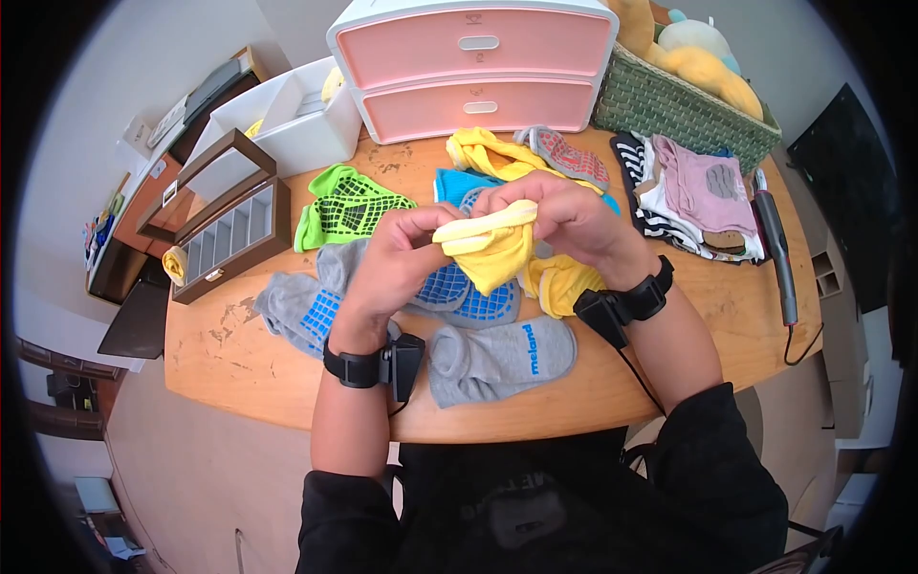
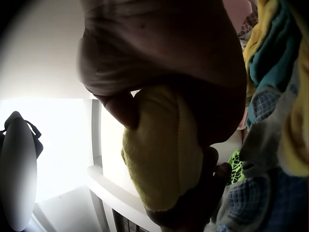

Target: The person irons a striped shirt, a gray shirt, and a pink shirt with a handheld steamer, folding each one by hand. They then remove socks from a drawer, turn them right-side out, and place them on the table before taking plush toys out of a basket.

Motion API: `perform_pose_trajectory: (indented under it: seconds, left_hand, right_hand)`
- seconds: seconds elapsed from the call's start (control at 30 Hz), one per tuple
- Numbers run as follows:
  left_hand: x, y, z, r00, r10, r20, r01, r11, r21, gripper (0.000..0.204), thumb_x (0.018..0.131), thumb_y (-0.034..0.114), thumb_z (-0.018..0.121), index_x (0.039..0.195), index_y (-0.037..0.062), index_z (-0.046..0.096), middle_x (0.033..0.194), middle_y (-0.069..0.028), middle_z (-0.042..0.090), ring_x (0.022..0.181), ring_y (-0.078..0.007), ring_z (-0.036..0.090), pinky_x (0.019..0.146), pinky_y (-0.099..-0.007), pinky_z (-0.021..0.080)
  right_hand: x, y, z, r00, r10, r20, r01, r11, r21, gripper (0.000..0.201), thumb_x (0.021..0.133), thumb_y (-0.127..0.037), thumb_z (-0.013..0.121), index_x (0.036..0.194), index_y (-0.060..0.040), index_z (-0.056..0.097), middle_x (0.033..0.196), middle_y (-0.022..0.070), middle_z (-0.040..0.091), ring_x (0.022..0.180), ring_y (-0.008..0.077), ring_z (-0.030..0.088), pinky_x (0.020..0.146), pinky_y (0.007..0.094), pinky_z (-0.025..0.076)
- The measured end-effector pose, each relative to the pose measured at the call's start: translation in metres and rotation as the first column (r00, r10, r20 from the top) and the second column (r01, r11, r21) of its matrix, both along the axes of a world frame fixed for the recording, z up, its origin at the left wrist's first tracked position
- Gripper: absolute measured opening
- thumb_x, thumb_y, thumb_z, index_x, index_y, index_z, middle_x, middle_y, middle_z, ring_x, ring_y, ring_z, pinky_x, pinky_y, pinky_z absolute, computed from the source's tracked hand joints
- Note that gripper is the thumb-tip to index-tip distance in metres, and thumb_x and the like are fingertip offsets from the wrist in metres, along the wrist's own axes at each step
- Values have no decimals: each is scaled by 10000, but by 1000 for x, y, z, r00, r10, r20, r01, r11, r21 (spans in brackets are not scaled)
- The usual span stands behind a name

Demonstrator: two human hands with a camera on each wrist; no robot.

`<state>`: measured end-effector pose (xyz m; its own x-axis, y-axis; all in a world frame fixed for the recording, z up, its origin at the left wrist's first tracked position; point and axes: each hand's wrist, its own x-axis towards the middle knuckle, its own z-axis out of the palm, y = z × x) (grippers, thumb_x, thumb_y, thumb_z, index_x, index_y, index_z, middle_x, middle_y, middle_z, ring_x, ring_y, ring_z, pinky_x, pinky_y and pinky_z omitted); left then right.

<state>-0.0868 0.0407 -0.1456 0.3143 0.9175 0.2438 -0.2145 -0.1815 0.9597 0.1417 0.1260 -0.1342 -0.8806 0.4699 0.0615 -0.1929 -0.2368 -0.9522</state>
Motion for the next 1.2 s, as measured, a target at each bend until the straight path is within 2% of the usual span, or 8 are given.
perform_pose_trajectory:
  seconds: [0.17,0.27,0.37,0.4,0.5,0.77,0.97,1.2]
  left_hand:
    - [1,2,-2,995,68,-76,-72,996,-54,98,937,-15,657,990,-7,739,982,-4,733,878,-61,650,813,-226,514]
    - [-3,4,-9,999,33,-21,-35,995,-94,113,945,-8,652,1026,3,730,997,-8,736,874,-63,658,803,-222,518]
    - [-1,4,-9,985,103,142,-79,983,-163,131,951,1,649,1065,13,712,1001,-9,733,889,-62,662,808,-220,518]
    - [0,5,-10,978,155,137,-134,979,-154,141,950,-2,644,1076,14,707,1003,-9,731,893,-63,662,809,-220,518]
    - [4,8,-14,952,285,109,-273,955,-116,166,946,-9,628,1097,19,692,1008,-7,726,898,-64,661,812,-223,517]
    - [7,2,1,954,278,115,-275,960,-41,157,940,8,648,1093,24,672,975,11,702,901,-60,642,808,-227,520]
    - [14,0,-1,916,343,-207,-330,939,97,214,927,120,782,1084,21,676,963,-6,705,897,-53,636,760,-228,534]
    - [8,1,-2,958,278,63,-276,960,-42,151,973,152,735,1050,38,673,989,-20,719,892,-67,646,816,-242,528]
  right_hand:
    - [2,-1,11,976,-23,217,-28,972,231,300,552,-64,552,809,46,663,1054,114,650,877,194,572,791,256,455]
    - [0,-6,16,974,-82,213,41,981,192,396,574,-11,544,936,39,695,1034,85,651,870,176,595,753,250,485]
    - [-5,-7,11,960,-217,176,216,976,25,505,636,21,532,1117,20,688,1067,73,658,916,158,625,766,262,527]
    - [-4,-5,12,960,-208,188,208,978,19,553,744,21,531,1290,-12,612,1121,78,664,996,154,651,771,277,568]
    - [-11,-14,20,894,-369,255,342,929,145,499,881,-71,579,1378,-35,552,1148,78,663,1008,144,656,765,284,580]
    - [-14,-16,15,901,-377,214,339,921,194,485,914,-178,689,1354,-20,555,1115,82,676,920,133,669,740,286,572]
    - [-22,-16,-2,905,-418,76,368,861,351,539,875,-103,682,1377,28,533,1061,83,679,926,120,655,787,281,548]
    - [-16,-18,13,869,-465,169,337,806,486,440,846,-58,664,1273,35,615,1057,52,683,958,105,644,835,268,522]
